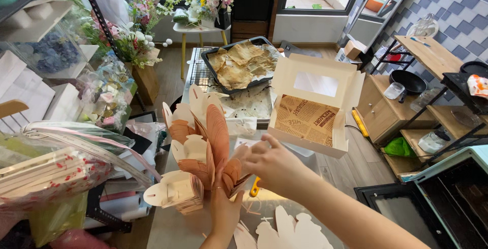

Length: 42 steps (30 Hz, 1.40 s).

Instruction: The person folds flat, pre-cut paper pieces into small, upright paper boxes. They repeatedly pick up a flat piece, fold it into a box shape, and place it into a growing stack on the table. The process continues throughout the clip.

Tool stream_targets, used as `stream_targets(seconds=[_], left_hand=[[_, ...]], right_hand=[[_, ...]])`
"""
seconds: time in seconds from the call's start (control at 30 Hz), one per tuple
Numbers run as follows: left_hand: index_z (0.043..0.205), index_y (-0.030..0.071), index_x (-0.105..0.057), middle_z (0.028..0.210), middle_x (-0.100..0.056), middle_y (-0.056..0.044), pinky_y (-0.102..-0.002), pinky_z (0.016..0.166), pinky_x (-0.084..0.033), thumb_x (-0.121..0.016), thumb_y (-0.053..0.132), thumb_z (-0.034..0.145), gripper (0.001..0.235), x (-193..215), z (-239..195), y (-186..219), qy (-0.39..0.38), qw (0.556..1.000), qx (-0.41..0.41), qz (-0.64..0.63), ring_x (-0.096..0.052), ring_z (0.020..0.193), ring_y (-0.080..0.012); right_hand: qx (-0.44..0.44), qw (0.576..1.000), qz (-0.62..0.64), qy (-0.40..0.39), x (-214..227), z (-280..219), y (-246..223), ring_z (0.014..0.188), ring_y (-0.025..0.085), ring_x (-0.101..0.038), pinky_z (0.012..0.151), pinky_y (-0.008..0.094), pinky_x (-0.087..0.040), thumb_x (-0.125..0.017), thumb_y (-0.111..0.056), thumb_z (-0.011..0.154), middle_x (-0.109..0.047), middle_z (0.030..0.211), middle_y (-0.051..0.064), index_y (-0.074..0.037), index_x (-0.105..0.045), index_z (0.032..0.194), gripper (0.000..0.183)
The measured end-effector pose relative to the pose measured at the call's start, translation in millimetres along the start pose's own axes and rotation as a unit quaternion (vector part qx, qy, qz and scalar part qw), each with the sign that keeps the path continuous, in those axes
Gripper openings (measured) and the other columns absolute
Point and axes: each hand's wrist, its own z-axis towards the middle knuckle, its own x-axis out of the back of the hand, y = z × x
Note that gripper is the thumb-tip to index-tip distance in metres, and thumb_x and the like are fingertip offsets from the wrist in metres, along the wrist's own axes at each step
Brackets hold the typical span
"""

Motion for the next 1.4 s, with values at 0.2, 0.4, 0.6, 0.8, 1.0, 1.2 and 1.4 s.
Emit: stream_targets(seconds=[0.2, 0.4, 0.6, 0.8, 1.0, 1.2, 1.4], left_hand=[[0.144, 0.006, -0.046, 0.121, -0.068, -0.02, -0.04, 0.095, -0.051, -0.086, 0.027, 0.079, 0.08, 1.4, 9.2, -12.3, -0.011, 0.989, 0.063, 0.133, -0.065, 0.116, -0.0347], [0.14, 0.006, -0.051, 0.116, -0.076, -0.015, -0.038, 0.089, -0.056, -0.081, 0.035, 0.08, 0.073, 0.0, 10.5, -10.3, -0.03, 0.991, 0.105, 0.074, -0.074, 0.108, -0.0291], [0.142, 0.005, -0.049, 0.114, -0.072, -0.019, -0.041, 0.086, -0.055, -0.081, 0.033, 0.082, 0.074, 1.3, 5.4, -18.8, 0.007, 0.99, 0.03, 0.136, -0.07, 0.106, -0.0346], [0.141, 0.002, -0.049, 0.125, -0.068, -0.024, -0.043, 0.089, -0.052, -0.078, 0.022, 0.081, 0.069, -0.3, 5.7, -27.4, 0.031, 0.988, -0.072, 0.133, -0.065, 0.112, -0.0403], [0.15, 0.006, -0.038, 0.12, -0.071, -0.014, -0.04, 0.089, -0.053, -0.079, 0.03, 0.083, 0.082, 5.2, 7.0, -18.2, -0.038, 0.985, 0.082, 0.149, -0.068, 0.11, -0.0332], [0.146, -0.001, -0.043, 0.138, -0.059, -0.023, -0.04, 0.104, -0.045, -0.082, 0.028, 0.078, 0.084, -1.8, -8.4, -27.5, 0.005, 0.992, 0.069, 0.105, -0.059, 0.127, -0.0348], [0.146, -0.011, -0.038, 0.143, -0.05, -0.03, -0.043, 0.106, -0.041, -0.086, 0.037, 0.078, 0.096, -6.6, -30.2, -32.8, 0.003, 0.988, 0.097, 0.118, -0.051, 0.131, -0.0405]], right_hand=[[0.085, 0.989, -0.098, -0.074, -20.0, 15.0, 10.3, 0.089, 0.017, -0.067, 0.125, 0.052, -0.017, -0.063, -0.008, 0.081, -0.067, 0.077, -0.005, -0.021, -0.073, 0.075, 0.018], [0.088, 0.994, -0.031, -0.051, -24.6, 26.8, 10.9, 0.082, 0.018, -0.068, 0.121, 0.046, -0.028, -0.062, -0.01, 0.086, -0.067, 0.073, -0.004, -0.02, -0.071, 0.072, 0.02], [0.086, 0.991, 0.02, -0.096, -38.7, 24.7, 23.0, 0.075, 0.019, -0.068, 0.111, 0.046, -0.033, -0.063, -0.008, 0.082, -0.069, 0.071, -0.001, -0.024, -0.073, 0.074, 0.02], [0.117, 0.976, -0.14, -0.114, -67.7, 33.9, -7.0, 0.086, 0.019, -0.069, 0.107, 0.041, -0.036, -0.071, -0.021, 0.083, -0.072, 0.079, -0.005, -0.02, -0.075, 0.074, 0.01], [0.068, 0.992, 0.071, 0.083, -50.7, 17.3, 14.1, 0.105, 0.024, -0.067, 0.108, 0.056, -0.032, -0.076, -0.031, 0.073, -0.073, 0.092, 0.002, -0.016, -0.076, 0.092, 0.024], [-0.461, 0.837, 0.291, 0.05, -88.5, -109.9, -10.7, 0.11, 0.019, -0.07, 0.097, 0.035, -0.056, -0.069, -0.046, 0.084, -0.076, 0.108, 0.0, -0.017, -0.071, 0.112, 0.04], [-0.544, 0.813, 0.199, -0.058, -178.9, -195.3, -78.2, 0.126, 0.031, -0.054, 0.104, 0.042, -0.045, -0.087, -0.06, 0.067, -0.057, 0.141, 0.013, -0.009, -0.047, 0.145, 0.101]])
